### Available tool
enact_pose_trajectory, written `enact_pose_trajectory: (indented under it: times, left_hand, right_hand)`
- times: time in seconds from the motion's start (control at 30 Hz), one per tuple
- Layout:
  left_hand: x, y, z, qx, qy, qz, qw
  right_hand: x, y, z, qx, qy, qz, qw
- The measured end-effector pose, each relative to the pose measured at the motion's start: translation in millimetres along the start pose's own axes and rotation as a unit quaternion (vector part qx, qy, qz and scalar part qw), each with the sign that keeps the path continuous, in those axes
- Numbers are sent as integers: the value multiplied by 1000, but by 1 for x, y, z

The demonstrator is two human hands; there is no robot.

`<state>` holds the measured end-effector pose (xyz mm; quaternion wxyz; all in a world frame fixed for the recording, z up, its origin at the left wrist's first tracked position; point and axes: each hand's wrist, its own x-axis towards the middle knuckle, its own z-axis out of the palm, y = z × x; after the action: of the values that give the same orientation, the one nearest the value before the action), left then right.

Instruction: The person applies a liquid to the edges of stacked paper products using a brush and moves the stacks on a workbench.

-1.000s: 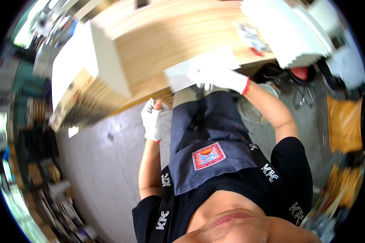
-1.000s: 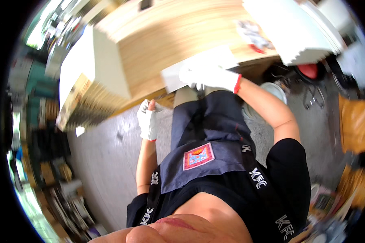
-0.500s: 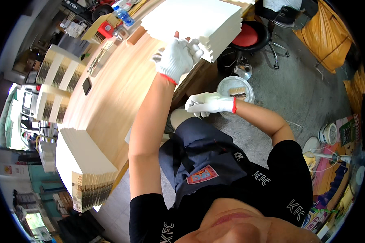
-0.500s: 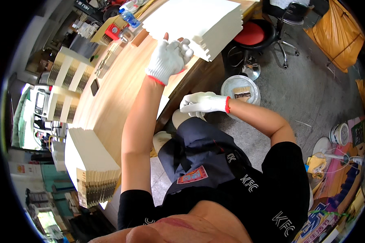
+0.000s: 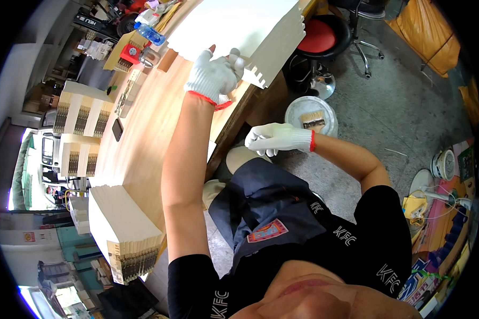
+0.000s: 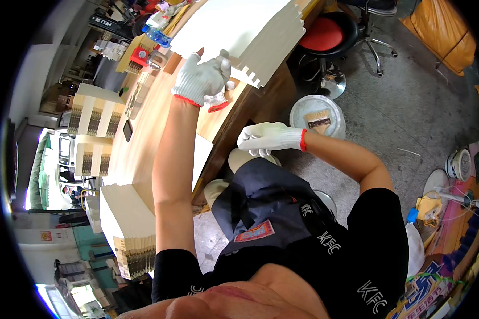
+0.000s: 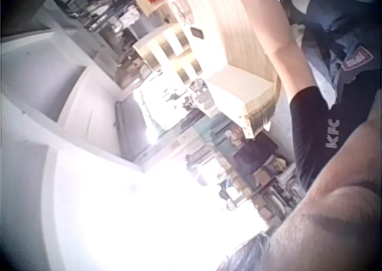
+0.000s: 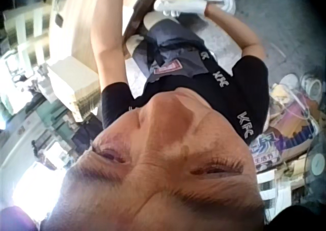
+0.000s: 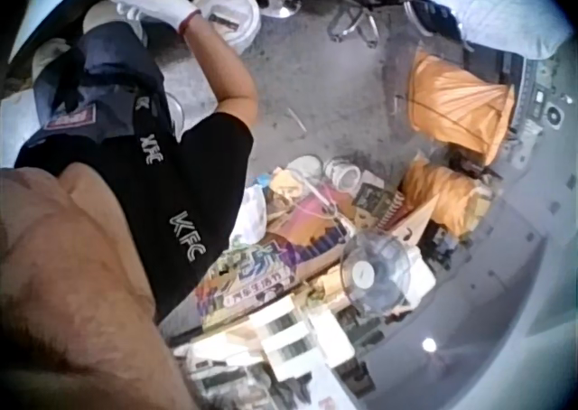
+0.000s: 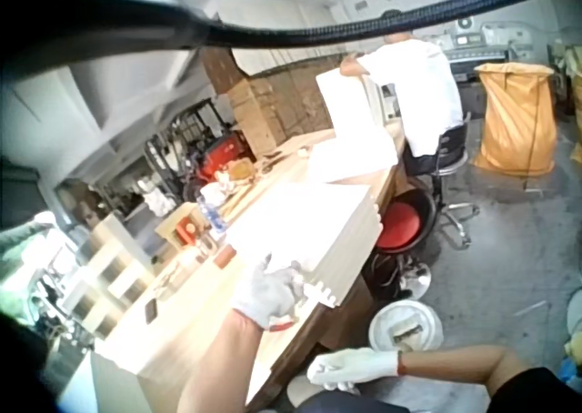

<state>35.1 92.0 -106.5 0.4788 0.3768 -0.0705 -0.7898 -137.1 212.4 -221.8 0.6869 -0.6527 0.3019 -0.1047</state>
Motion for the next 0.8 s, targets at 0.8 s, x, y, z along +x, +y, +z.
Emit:
enact_pose_trajectory:
  times: [0.8]
  left_hand:
    - [53,-13,18,150,81,178,969]
  right_hand:
    - [11,-27,-166,-607,420,-154,657]
